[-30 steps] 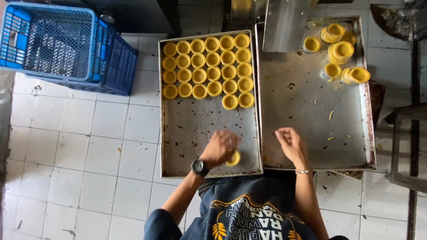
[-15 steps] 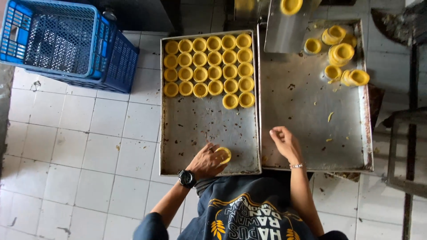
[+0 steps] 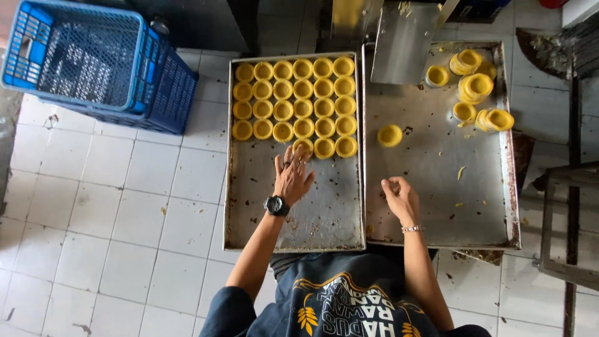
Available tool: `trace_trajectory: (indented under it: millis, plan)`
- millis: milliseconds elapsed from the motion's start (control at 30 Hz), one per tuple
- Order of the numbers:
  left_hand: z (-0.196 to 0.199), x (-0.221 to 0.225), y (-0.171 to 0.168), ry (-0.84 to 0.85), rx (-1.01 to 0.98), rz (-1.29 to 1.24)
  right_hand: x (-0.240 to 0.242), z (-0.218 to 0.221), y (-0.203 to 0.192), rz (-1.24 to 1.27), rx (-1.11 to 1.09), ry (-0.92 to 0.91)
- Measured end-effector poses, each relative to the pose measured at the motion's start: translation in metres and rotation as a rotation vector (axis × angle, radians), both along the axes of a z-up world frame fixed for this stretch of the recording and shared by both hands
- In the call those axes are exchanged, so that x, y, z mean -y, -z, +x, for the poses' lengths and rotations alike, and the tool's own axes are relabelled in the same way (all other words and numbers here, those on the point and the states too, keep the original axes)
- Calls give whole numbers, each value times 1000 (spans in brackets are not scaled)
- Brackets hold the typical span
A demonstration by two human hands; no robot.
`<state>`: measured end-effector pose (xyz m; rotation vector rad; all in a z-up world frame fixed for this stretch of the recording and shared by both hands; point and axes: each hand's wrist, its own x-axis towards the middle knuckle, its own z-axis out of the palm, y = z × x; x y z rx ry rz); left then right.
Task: The person is picking up yellow pastry shells and arranging them into organized rows on a metal baking tray.
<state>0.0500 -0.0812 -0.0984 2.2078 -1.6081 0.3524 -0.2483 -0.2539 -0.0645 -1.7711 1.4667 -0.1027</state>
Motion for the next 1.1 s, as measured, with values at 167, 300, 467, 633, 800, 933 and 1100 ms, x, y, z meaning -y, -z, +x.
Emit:
trace_trajectory:
  millis: [167,300,467,633,800,933,1100]
  plan:
    - [-23,-23,-20,35,-90,20,45,45,-22,-285,123,111]
    - [-60,-59,-40,90,-187,61,83,66,14,-480,19,88]
    - [-87,-90,-65,-3,-483,126,98,47,49,-462,187,55]
    - [-92,-92,-78,132,-497,156,30,50,-36,140,292,-168]
    - [-98,-100,-57,361,-234,138,68,40,35,89,246,-85]
    - [-84,-114,-64,213,-187,168,113,75,-8,-98,298,-34]
    - [-34,-99,-50,-55,-93,98,218,157,-20,-365,389,105]
